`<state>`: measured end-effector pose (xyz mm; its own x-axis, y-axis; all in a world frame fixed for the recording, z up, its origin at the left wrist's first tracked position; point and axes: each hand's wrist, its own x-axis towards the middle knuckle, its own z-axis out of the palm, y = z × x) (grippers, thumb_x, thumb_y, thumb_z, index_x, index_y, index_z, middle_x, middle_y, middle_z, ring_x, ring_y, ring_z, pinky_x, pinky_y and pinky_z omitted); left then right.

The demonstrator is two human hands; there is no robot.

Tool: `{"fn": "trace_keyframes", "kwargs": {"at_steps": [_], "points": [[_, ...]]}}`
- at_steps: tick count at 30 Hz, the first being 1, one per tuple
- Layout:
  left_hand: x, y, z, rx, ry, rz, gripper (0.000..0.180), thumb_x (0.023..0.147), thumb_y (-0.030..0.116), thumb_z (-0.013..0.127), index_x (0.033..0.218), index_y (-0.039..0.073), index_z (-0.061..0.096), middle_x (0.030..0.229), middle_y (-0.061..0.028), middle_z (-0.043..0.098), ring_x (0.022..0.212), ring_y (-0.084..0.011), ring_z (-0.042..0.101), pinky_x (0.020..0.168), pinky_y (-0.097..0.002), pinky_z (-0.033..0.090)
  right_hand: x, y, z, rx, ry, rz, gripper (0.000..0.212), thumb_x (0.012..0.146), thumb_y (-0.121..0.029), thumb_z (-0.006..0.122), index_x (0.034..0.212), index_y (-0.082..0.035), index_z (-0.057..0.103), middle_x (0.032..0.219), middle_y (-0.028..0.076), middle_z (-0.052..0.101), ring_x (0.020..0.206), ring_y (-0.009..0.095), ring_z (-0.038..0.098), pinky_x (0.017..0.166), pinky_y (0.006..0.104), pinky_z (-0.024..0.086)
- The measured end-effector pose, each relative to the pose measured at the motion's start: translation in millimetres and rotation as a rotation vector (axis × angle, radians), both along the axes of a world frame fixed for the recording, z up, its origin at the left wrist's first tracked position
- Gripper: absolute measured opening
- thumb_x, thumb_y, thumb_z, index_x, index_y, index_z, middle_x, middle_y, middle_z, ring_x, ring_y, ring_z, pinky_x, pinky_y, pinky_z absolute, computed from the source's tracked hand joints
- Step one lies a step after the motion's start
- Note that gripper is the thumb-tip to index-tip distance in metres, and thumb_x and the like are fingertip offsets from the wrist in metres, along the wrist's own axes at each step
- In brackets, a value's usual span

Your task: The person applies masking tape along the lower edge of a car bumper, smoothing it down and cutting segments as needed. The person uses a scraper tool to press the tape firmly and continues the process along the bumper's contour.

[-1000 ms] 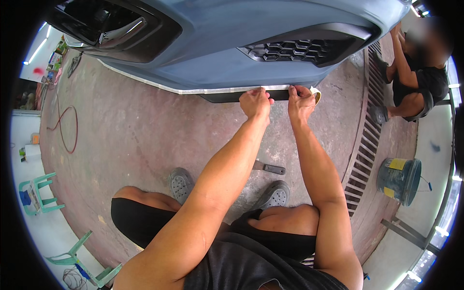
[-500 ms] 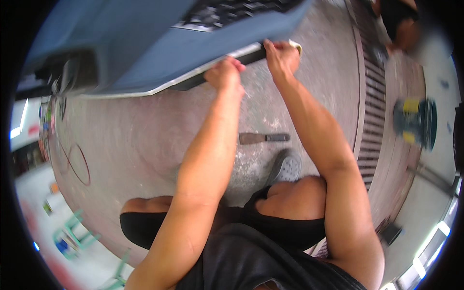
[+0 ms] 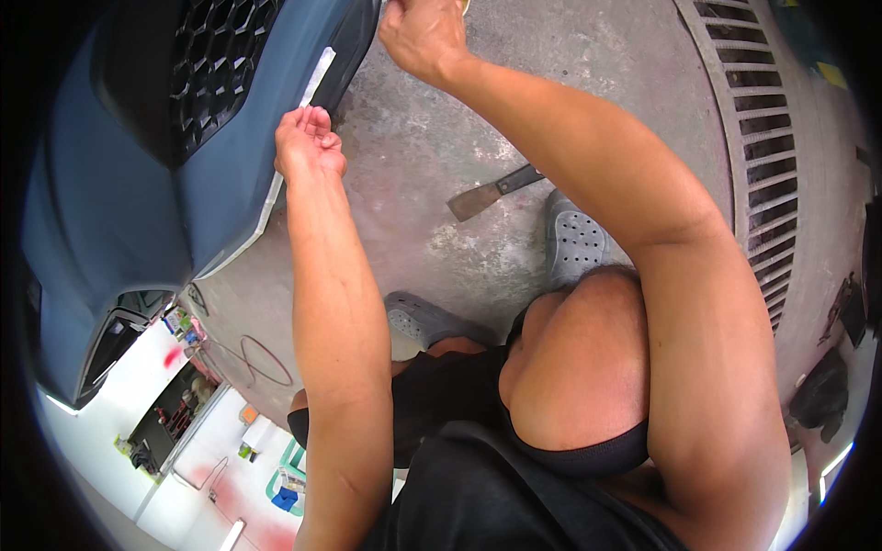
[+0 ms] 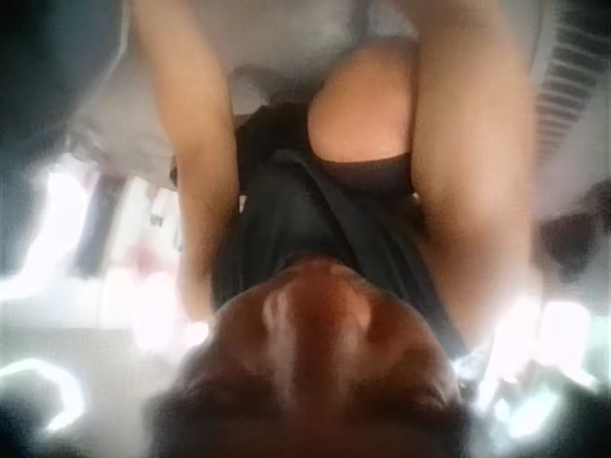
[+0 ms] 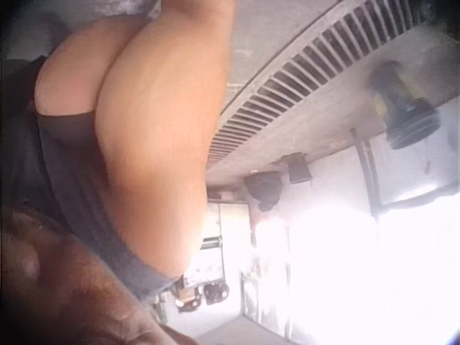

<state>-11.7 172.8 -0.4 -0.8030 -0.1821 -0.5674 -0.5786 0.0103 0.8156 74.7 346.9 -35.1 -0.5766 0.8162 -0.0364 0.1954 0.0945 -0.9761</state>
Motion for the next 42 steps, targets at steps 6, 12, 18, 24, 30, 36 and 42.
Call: {"fn": "trace_keyframes", "kwargs": {"at_steps": [6,12,18,24,30,36,42], "points": [[-1.8,3.9,-2.8,-0.007,0.062,-0.019,0.014,0.093,0.013,0.065,0.099,0.001,0.061,0.083,-0.0062,0.067,0.062,-0.0132,0.064,0.044,-0.0234,0.032,1.6,-2.9,-19.6,0.283,0.136,-0.007,0.025,0.091,-0.013,0.062,0.114,-0.013,0.074,0.105,0.019,0.071,0.093,0.038,0.070,0.086,0.0473,0.053],[5.7,2.7,-0.1,-0.092,0.141,-0.008,0.010,0.090,0.006,0.069,0.094,-0.001,0.063,0.078,-0.0084,0.066,0.059,-0.0142,0.063,0.042,-0.0239,0.035,24.0,5.6,-33.1,0.762,0.098,0.302,0.036,0.081,-0.004,0.068,0.112,-0.020,0.075,0.102,0.011,0.066,0.096,0.026,0.065,0.091,0.0425,0.043],[18.6,7.7,-0.8,-0.197,0.245,-0.082,0.009,0.093,0.007,0.069,0.094,-0.001,0.065,0.074,-0.0071,0.065,0.057,-0.0126,0.062,0.044,-0.0231,0.038,24.7,-0.4,-27.4,0.916,0.087,0.374,0.030,0.080,-0.008,0.071,0.107,-0.019,0.077,0.103,0.009,0.066,0.103,0.025,0.063,0.092,0.0437,0.041],[25.5,-0.8,-9.4,-0.487,0.449,-0.159,0.019,0.095,0.011,0.068,0.097,-0.009,0.070,0.082,-0.0106,0.071,0.058,-0.0153,0.063,0.053,-0.0298,0.051,25.7,6.8,-32.7,0.959,0.073,0.315,0.037,0.082,-0.005,0.070,0.117,-0.018,0.075,0.093,0.010,0.066,0.094,0.028,0.061,0.086,0.0451,0.041],[47.5,-25.5,-8.1,-0.908,1.028,-0.435,0.029,0.093,0.010,0.067,0.119,-0.003,0.067,0.113,-0.0175,0.069,0.098,-0.0272,0.066,0.085,-0.0403,0.053,29.9,11.6,-33.0,1.050,0.108,0.390,0.045,0.085,-0.001,0.062,0.128,-0.013,0.070,0.102,0.011,0.069,0.097,0.027,0.064,0.090,0.0423,0.044],[36.1,-53.2,-24.8,-1.139,1.380,-1.272,0.085,0.085,0.010,0.066,0.161,0.006,0.029,0.167,-0.0136,0.032,0.156,-0.0293,0.028,0.121,-0.0535,0.022,15.0,-12.6,-14.0,1.277,0.183,0.619,0.039,0.086,-0.012,0.064,0.124,-0.008,0.069,0.126,0.008,0.065,0.120,0.025,0.059,0.096,0.0407,0.046],[26.3,-72.0,-28.7,-1.215,1.307,-1.305,0.083,0.085,0.013,0.063,0.161,0.004,0.029,0.167,-0.0120,0.032,0.155,-0.0242,0.031,0.118,-0.0536,0.023,-0.7,-24.3,-7.3,1.358,0.017,0.769,0.032,0.092,-0.019,0.061,0.121,-0.008,0.070,0.138,0.007,0.058,0.135,0.023,0.048,0.102,0.0370,0.044]]}}
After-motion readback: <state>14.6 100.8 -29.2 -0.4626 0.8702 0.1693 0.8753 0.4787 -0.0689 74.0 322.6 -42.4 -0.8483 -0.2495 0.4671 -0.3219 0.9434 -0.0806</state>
